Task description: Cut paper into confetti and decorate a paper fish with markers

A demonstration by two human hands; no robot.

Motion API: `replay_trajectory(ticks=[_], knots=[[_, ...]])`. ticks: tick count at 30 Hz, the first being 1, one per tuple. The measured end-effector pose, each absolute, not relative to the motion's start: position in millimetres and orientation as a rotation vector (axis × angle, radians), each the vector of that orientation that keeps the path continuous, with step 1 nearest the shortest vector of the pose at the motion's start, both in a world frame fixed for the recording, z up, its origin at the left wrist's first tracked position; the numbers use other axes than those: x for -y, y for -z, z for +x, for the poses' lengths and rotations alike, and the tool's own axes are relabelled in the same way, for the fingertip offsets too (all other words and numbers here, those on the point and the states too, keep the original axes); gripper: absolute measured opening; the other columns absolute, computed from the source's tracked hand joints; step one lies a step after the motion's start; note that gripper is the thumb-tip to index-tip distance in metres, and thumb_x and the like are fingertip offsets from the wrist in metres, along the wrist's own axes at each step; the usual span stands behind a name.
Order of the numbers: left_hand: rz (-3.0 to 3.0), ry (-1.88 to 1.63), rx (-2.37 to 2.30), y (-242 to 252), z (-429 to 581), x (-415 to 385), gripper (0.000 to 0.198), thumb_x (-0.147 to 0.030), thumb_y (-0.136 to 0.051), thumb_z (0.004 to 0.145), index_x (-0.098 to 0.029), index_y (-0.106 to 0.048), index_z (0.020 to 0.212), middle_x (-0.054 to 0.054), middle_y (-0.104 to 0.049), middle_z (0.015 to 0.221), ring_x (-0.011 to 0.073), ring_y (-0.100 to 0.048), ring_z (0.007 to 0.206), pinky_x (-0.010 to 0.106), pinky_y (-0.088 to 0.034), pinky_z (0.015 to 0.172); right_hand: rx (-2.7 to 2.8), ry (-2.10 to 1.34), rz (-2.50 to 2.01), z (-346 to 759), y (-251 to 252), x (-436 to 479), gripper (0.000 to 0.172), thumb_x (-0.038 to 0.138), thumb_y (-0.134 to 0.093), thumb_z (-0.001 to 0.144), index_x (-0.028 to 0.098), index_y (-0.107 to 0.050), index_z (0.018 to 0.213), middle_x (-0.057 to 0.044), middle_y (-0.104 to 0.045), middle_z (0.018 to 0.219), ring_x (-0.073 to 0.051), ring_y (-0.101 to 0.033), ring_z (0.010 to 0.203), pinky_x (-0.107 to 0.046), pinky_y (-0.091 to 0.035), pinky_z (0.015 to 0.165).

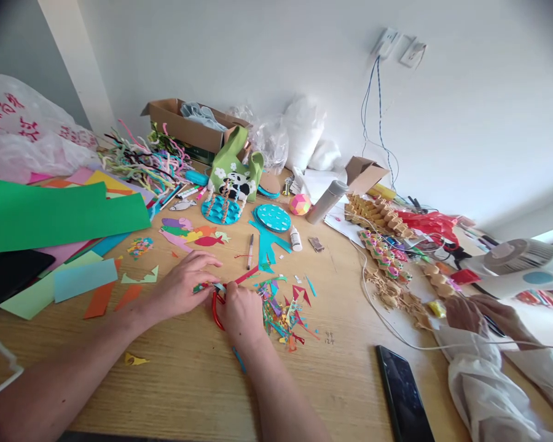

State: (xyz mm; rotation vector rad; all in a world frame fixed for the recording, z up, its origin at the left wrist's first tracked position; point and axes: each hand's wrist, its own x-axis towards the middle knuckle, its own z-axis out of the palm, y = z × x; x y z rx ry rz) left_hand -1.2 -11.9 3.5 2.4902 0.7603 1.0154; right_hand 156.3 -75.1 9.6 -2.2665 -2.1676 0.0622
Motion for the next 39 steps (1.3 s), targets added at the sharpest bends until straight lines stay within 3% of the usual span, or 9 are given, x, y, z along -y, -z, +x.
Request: replay_trajectory(ticks=[5,9,12,17,24,30,39], knots=[[2.016,-1.051,-0.773,-8,0,11,0.016,-0.013,-0.067,0.076,-0.025,-0.076,0.075,0.006,-0.069,0.104,0.0241,-0.053,0.11,0.042,-0.04,0.101,2.201,-0.017,-2.234,157,-11,77,0.022,0.036,-0.054,0.089,0.016,-0.063,0.088,-0.012,-0.073,0.082,-0.024,-0.07,0.071,-0.027,-0.034,0.053],[1.6,-1.091,-0.876,-11,3,9,0.007,-0.019,-0.074,0.065,-0.025,-0.075,0.064,0.005,-0.069,0.093,0.0235,-0.058,0.099,0.039,-0.043,0.096,2.148,-0.056,-2.17,155,-13,79,0.035,0.05,-0.057,0.088,0.015,-0.063,0.087,-0.011,-0.073,0.082,-0.024,-0.07,0.071,-0.027,-0.033,0.054],[1.368,-1.126,-0.943,-6,3,3,0.008,-0.029,-0.075,0.063,-0.022,-0.076,0.068,0.005,-0.069,0.087,0.0206,-0.061,0.085,0.033,-0.05,0.078,2.076,-0.138,-2.125,154,-14,79,0.04,0.057,-0.062,0.082,0.017,-0.061,0.08,-0.01,-0.072,0.077,-0.023,-0.069,0.068,-0.027,-0.031,0.054],[0.972,-1.093,-0.979,0,1,-2,0.023,-0.035,-0.079,0.056,-0.017,-0.075,0.069,0.001,-0.062,0.058,0.0104,-0.052,0.052,0.023,-0.042,0.052,1.849,-0.484,-1.963,155,-9,76,0.045,0.058,-0.069,0.075,0.019,-0.051,0.061,-0.003,-0.062,0.057,-0.018,-0.062,0.057,-0.025,-0.026,0.05],[0.709,-1.012,-0.943,-7,6,5,0.031,-0.029,-0.086,0.043,-0.014,-0.074,0.067,0.001,-0.065,0.058,0.0085,-0.053,0.05,0.02,-0.041,0.048,1.417,-1.19,-1.608,155,0,71,0.052,0.065,-0.071,0.068,0.018,-0.049,0.062,0.0,-0.057,0.05,-0.014,-0.056,0.042,-0.02,-0.031,0.038],[0.649,-1.013,-0.947,-5,5,2,0.03,-0.024,-0.087,0.041,-0.014,-0.071,0.064,0.002,-0.069,0.061,0.0076,-0.055,0.051,0.019,-0.044,0.051,1.213,-1.282,-1.494,150,-3,72,0.055,0.069,-0.072,0.063,0.018,-0.049,0.061,0.002,-0.056,0.048,-0.012,-0.053,0.037,-0.02,-0.033,0.033],[0.687,-0.932,-0.887,-6,9,7,0.028,-0.031,-0.085,0.051,-0.013,-0.065,0.06,-0.001,-0.06,0.053,0.0089,-0.053,0.047,0.021,-0.04,0.046,1.279,-1.396,-1.551,150,2,70,0.058,0.072,-0.069,0.065,0.017,-0.054,0.058,0.001,-0.055,0.045,-0.01,-0.051,0.036,-0.018,-0.032,0.032]])
